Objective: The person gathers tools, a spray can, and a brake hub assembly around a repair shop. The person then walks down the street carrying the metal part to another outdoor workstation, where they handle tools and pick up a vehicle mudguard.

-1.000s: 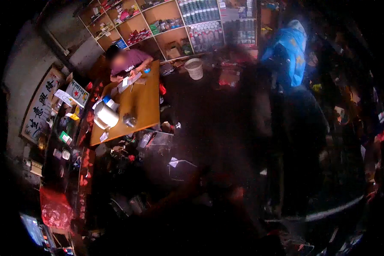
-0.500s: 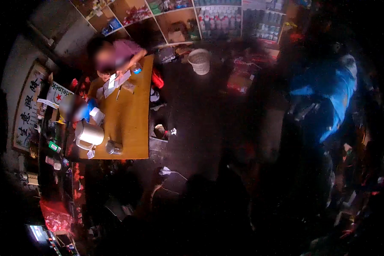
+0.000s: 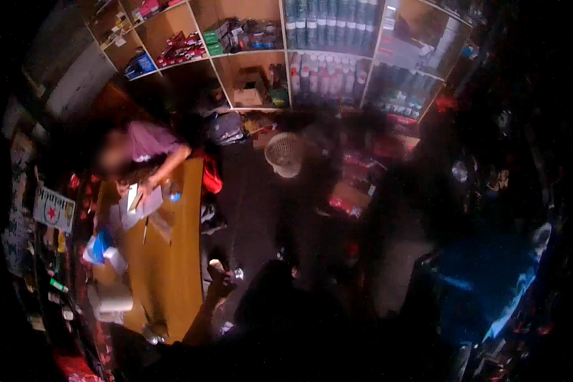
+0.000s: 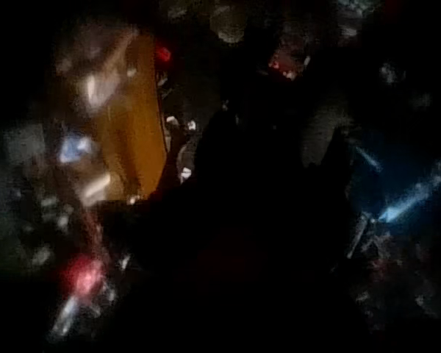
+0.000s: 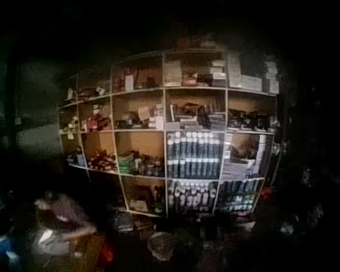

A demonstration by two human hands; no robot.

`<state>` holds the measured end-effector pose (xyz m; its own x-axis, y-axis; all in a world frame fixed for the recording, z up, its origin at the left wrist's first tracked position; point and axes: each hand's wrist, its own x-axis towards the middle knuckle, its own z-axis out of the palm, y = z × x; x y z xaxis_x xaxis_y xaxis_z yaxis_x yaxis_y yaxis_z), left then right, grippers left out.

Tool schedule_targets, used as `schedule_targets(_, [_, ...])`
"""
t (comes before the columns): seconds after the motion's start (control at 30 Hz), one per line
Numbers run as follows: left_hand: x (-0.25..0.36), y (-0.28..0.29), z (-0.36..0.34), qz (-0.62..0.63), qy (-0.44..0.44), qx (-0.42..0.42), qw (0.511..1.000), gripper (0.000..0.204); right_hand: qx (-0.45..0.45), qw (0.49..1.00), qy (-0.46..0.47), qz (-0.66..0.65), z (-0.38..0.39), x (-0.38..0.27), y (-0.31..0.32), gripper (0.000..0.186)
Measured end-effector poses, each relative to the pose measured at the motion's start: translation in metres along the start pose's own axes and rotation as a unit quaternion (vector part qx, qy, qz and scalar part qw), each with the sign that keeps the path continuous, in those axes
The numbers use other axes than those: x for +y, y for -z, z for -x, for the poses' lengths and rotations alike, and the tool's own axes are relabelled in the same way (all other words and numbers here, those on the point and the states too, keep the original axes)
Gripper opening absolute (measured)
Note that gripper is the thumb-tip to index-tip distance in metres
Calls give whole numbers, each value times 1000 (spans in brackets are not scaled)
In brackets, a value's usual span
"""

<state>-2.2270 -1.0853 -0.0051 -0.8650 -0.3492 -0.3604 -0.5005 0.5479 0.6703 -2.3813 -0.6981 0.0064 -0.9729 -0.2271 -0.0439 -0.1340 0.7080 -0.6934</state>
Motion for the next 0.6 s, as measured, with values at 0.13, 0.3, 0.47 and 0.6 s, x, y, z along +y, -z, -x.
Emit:
schedule_targets(0.13, [4,32,-98,-138,-93,-27,986,35,-10,1000,-2,-5,-102,-29,-15,57])
schedule_targets(0.3, [107,79,-176,50,105,17,993,39,19,1000,-19,4,-250,-43,-19,59])
schedule_targets(0.47, [144,94,-235,-15,127,79,989,43,40,999,-2,16,-433,-33,-35,60])
schedule_targets(0.6, [106,66,-286,-122,148,104,976,43,65,997,32,34,-609,-10,-53,60])
